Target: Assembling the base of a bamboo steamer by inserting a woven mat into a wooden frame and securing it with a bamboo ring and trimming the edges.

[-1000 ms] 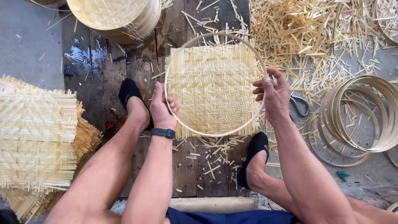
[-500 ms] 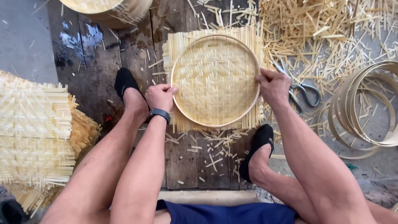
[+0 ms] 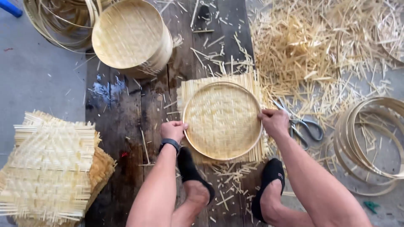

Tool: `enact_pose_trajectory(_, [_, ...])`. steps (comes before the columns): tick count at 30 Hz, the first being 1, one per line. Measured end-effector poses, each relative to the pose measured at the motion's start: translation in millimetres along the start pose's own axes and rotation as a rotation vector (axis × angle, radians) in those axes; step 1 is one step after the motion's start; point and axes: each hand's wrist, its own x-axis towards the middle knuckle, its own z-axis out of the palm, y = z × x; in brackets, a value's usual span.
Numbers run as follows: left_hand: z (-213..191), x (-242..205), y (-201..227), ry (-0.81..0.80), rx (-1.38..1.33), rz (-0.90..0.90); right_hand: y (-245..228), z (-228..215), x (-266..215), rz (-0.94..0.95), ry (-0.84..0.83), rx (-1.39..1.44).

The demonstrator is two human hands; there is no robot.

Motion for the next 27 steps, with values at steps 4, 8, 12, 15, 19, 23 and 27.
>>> enact_pose_trajectory(4, [7,15,-43,-0.004,-0.085,0.063,-6,-3,-8,0.121,-0.071,0.014])
enact_pose_trajectory(8, [14,42,-42,-0.015,-0.08,0.12,-7,0,7,0.074,-0.018,0.001])
enact_pose_trajectory(12, [20,55,-64,-0.145,-0.299,0.112,14,6,7,0.058,-0.022,0.056])
enact_pose_trajectory(15, [19,51,-79,-0.124,-0.248,0.123,22,7,13,0.112,-0.089,0.141])
enact_pose_trajectory(19, [13,61,-78,-0.22,-0.305,0.109,55,15,23,0.055,-0.168,0.367])
enact_pose_trajectory(23, [2,50,-49,-0.284,-0.352,-0.057,43,8,26,0.054,-0.188,0.269])
enact_pose_trajectory(27, [-22,1,69,-0.184,0.537,0.223,-42,9,-42,-0.56,0.298,-0.151])
